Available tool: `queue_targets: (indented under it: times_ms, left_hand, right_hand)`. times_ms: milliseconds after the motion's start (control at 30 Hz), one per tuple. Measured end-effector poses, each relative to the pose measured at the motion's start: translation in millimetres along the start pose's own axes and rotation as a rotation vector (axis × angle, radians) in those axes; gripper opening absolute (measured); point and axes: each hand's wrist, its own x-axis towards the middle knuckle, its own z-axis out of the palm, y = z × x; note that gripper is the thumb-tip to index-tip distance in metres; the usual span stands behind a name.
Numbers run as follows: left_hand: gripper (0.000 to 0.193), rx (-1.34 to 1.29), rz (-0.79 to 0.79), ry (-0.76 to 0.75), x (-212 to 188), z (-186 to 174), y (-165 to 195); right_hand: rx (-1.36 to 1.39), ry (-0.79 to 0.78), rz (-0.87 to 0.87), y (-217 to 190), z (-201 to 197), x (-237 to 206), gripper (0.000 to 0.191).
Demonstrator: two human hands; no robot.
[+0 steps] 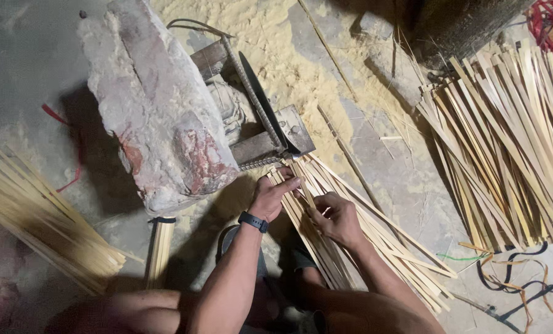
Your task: The person sits on the floor and pulls thin bamboo strips one at a time through a fixed blade mounted on a stone block, splitting them into narrower slats. The split strips are gathered and set aside, and at the end the person gathers a bundle of finished strips.
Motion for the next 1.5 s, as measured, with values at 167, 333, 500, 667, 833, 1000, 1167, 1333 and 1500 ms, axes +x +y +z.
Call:
queue_targets:
  times_ms: [167,333,500,667,833,1000,1167,1333,1500]
  left_hand:
    - [0.020,0.033,0.038,0.099,-1,2,2]
    - [0.018,0.028,-0.014,0.153,-1,-4,-4]
    - [0.017,0.051,0.029,0.179,7,-14,-22]
    - [0.018,-0.007,-0.009,0.157,11,-20,-29]
    - [0.019,-0.034,-0.024,0.081,9,-10,-21]
    - [0.029,0.049,-0.017,0.029,5,-6,-15]
    - [0.032,0.170,-0.042,0.026,0,-15,-15]
    - [0.027,0.178,0.005,0.176,2,-14,-15]
    - [0.056,0.223,0.009,0.288,4,-6,-16]
  right_hand:
    - [0.025,0.138,-0.181,-4,-2,-4,0.021]
    - [-0.157,0.385,-0.191,-12,10,12,0.018]
    - [-0.114,0.413,-0.248,-25,31,57,0.010]
    - [-0.176,0.344,-0.264,-36,18,62,0.027]
    - [-0.530,0.549,-0.535,-39,-11,-2,0.032]
    - [-0.189,0.229,-0.190,-25,0,4,0.033]
    - [-0.296,0.397,-0.360,-20,22,49,0.021]
    - [-0.220,0.328,-0.382,-31,21,67,0.021]
    - [-0.469,0.443,-0.459,-34,-4,10,0.030]
